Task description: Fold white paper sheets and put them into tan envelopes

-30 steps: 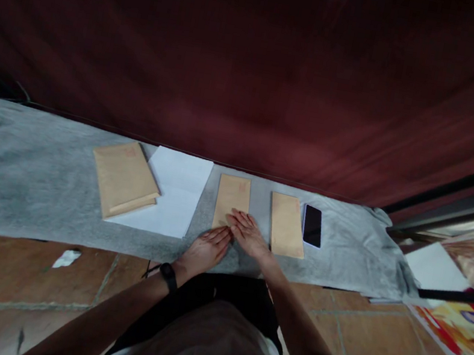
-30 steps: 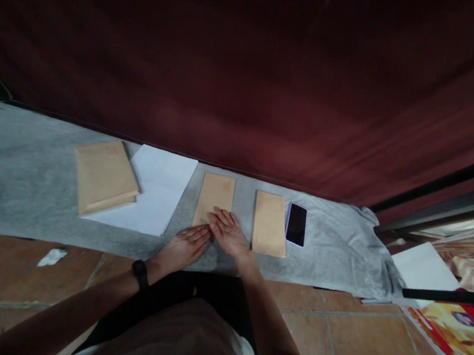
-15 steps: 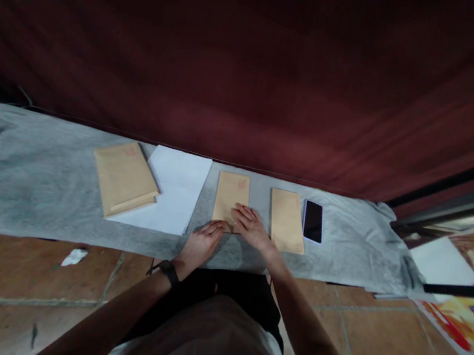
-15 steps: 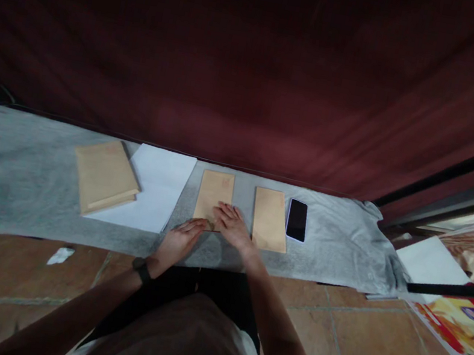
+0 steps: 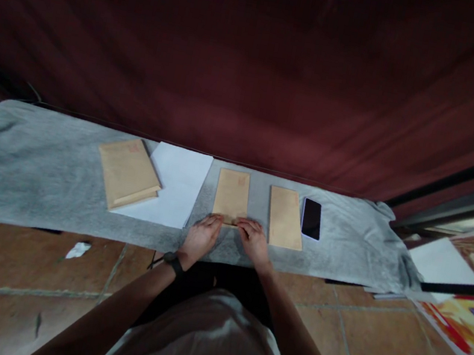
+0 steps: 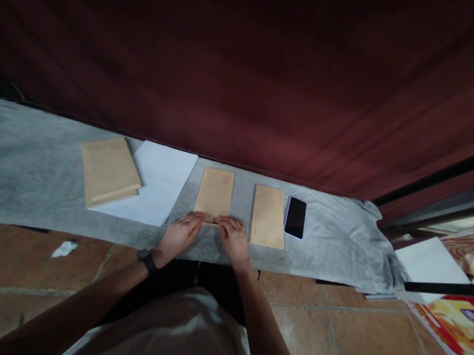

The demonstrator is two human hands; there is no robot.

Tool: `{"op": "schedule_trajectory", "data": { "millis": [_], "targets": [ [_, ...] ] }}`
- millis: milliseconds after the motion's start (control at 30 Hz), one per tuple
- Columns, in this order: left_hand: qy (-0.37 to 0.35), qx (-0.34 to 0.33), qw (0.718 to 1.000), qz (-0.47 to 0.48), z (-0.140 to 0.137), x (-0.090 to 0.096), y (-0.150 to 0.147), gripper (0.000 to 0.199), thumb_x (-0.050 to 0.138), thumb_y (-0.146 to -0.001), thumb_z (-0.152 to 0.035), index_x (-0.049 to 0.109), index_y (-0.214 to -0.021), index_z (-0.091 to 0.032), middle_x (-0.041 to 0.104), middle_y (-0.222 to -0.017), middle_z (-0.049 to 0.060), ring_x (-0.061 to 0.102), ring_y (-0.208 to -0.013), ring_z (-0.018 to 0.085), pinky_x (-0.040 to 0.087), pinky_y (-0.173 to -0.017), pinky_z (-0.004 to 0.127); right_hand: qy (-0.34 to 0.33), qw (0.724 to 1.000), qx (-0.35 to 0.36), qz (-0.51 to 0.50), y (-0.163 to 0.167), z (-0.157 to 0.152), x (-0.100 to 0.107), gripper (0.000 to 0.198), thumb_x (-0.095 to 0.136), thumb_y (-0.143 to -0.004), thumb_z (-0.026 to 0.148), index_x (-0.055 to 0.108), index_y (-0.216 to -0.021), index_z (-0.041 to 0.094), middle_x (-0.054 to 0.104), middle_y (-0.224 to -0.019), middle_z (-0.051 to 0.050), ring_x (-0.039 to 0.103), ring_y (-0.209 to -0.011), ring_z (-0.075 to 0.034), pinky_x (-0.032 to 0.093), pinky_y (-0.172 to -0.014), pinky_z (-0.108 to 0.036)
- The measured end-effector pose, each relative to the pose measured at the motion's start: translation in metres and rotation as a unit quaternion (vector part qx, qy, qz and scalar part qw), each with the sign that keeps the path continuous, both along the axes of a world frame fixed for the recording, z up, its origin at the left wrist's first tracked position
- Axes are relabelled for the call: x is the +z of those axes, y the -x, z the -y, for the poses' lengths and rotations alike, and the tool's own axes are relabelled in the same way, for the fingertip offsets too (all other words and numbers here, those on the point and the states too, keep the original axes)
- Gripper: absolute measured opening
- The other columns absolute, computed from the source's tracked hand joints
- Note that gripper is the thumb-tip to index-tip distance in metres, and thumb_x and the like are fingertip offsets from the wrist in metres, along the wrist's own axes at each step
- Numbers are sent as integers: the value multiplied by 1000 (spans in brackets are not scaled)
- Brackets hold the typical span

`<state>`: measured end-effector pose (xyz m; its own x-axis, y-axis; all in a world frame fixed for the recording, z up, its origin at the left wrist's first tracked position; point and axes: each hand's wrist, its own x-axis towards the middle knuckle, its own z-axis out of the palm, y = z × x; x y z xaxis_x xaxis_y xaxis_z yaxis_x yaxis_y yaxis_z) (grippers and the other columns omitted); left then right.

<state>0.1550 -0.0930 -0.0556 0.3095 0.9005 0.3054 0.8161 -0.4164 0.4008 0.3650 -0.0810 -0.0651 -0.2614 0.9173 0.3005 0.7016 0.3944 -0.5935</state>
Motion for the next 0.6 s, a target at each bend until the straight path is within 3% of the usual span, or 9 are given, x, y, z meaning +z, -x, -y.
{"op": "schedule_trajectory", "data": {
  "millis": [433,600],
  "targets": [
    [-6,-36,999,-30,5,4,3,41,48,-92,-9,61,-129,-20,67,-129,9,60,-122,22,52,-103,37,0,999,-52,7,9,0,1,18,52,-95,17,68,-101,22,70,-106,-6,63,-105,-20,47,-96,-35],
    [-47,-71,994,-66,11,5,-1,39,45,-94,-12,61,-129,-15,63,-136,12,52,-134,24,41,-116,45,-6,997,-64,36,12,4,5,21,49,-98,18,68,-107,21,70,-110,-7,62,-107,-20,48,-96,-35]
  ]
}}
